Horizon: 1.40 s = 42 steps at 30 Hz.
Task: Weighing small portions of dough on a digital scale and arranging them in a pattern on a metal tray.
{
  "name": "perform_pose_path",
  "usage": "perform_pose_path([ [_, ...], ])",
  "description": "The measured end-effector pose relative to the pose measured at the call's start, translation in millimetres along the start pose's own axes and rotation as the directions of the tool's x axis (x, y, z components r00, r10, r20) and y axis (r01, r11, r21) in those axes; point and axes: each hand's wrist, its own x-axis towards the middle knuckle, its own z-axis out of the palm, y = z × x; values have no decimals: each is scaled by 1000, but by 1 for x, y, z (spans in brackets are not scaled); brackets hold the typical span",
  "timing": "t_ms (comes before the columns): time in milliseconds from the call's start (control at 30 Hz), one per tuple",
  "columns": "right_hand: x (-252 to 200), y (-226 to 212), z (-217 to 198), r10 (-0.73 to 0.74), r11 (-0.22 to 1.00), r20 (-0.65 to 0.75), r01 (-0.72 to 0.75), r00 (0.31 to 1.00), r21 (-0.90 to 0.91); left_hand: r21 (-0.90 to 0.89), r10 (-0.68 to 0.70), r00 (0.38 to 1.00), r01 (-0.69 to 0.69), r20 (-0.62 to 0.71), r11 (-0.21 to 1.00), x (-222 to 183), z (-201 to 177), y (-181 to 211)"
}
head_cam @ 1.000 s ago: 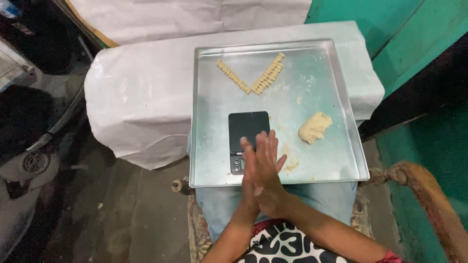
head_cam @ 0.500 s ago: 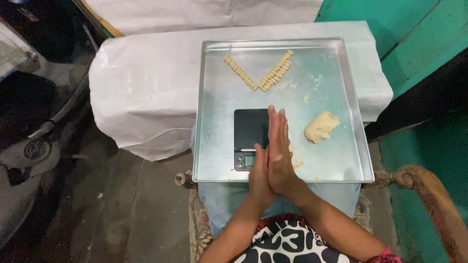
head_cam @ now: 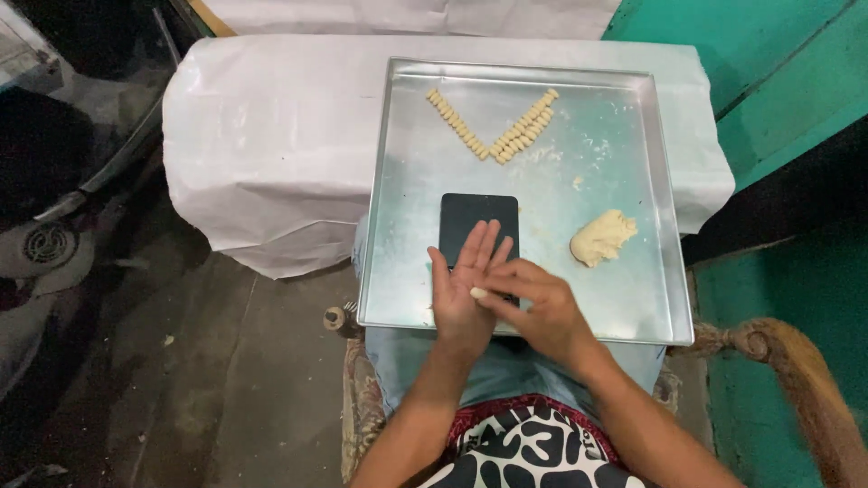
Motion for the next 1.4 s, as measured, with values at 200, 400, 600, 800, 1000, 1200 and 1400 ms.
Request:
perform_pose_path([
  [200,72,167,-68,511,845,-102,-521,854,-122,827,478,878,-295,37,478,-14,-14,25],
  [400,175,296,-102,358,855,-237,-420,903,-306,930,473,808,-362,351,-71,-26,-46,32],
  [600,201,313,-93,462,751,-207,-505,862,-426,926,475,819,-376,321,24,-25,-39,34],
  [800,199,310,-90,504,747,-158,-521,849,-413,932,468,832,-359,299,43,-24,-45,33],
  [1000,196,269,-97,522,762,-49,-491,852,-423,929,469,831,-365,300,53,-27,-44,31],
  [1200,157,262,-130,591,726,-193,-621,783,-295,910,454,820,-411,350,42,-25,-52,28],
  [1400,33,195,-163,545,664,-280,-611,790,-431,870,481,739,-478,472,-118,-23,-38,31],
])
